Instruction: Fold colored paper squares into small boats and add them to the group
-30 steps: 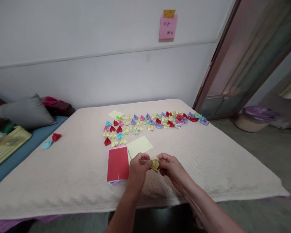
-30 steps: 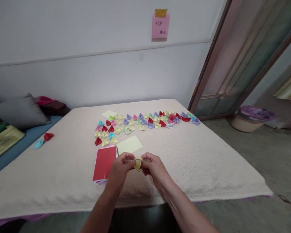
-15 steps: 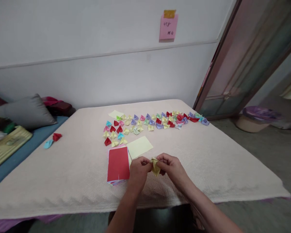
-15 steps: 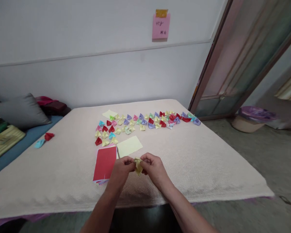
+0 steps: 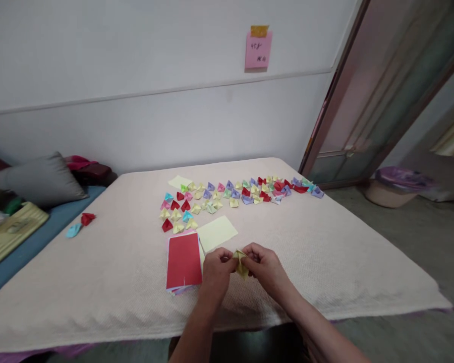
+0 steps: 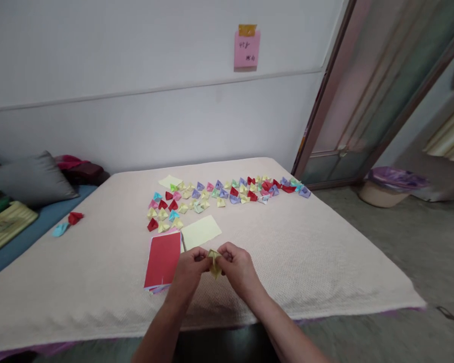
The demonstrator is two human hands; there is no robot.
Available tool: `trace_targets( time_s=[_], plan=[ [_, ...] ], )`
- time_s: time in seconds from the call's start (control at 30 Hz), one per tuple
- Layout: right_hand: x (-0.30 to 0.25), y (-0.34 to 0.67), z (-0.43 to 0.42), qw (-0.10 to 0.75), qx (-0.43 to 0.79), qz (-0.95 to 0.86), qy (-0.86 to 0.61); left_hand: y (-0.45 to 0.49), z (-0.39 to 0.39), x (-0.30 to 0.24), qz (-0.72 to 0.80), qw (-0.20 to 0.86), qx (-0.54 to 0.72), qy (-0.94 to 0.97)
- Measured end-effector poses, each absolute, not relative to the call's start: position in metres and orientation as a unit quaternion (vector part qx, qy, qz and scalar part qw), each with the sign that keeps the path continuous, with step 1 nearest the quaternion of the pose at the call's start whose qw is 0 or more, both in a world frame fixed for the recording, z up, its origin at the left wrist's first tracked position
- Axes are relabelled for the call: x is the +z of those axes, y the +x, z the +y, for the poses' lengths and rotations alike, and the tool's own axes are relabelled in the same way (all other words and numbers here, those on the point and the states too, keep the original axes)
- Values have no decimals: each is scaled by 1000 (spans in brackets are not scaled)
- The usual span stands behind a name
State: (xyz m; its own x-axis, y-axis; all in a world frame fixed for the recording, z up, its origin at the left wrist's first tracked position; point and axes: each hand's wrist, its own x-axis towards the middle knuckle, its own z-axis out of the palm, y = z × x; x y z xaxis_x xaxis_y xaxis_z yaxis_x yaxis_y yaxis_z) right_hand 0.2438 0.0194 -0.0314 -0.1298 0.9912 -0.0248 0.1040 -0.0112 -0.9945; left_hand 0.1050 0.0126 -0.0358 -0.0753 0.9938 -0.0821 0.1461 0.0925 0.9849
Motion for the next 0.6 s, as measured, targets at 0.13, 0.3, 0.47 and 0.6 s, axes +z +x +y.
trace_targets(
  time_s=[0.13, 0.3, 0.47, 0.6],
  plan=[
    [-26, 246, 19, 453, 408, -585, -535, 101, 16, -34, 561, 507, 482, 444],
    [-29, 243, 9, 454, 221, -679, -533, 100, 19, -34, 563, 497, 487, 446],
    [-39, 233, 5, 416, 98, -718, -550, 105, 19, -32, 579, 472, 456, 483],
    [-44, 235, 13, 403, 61, -710, -574, 105, 20, -28, 592, 444, 451, 499]
  ],
)
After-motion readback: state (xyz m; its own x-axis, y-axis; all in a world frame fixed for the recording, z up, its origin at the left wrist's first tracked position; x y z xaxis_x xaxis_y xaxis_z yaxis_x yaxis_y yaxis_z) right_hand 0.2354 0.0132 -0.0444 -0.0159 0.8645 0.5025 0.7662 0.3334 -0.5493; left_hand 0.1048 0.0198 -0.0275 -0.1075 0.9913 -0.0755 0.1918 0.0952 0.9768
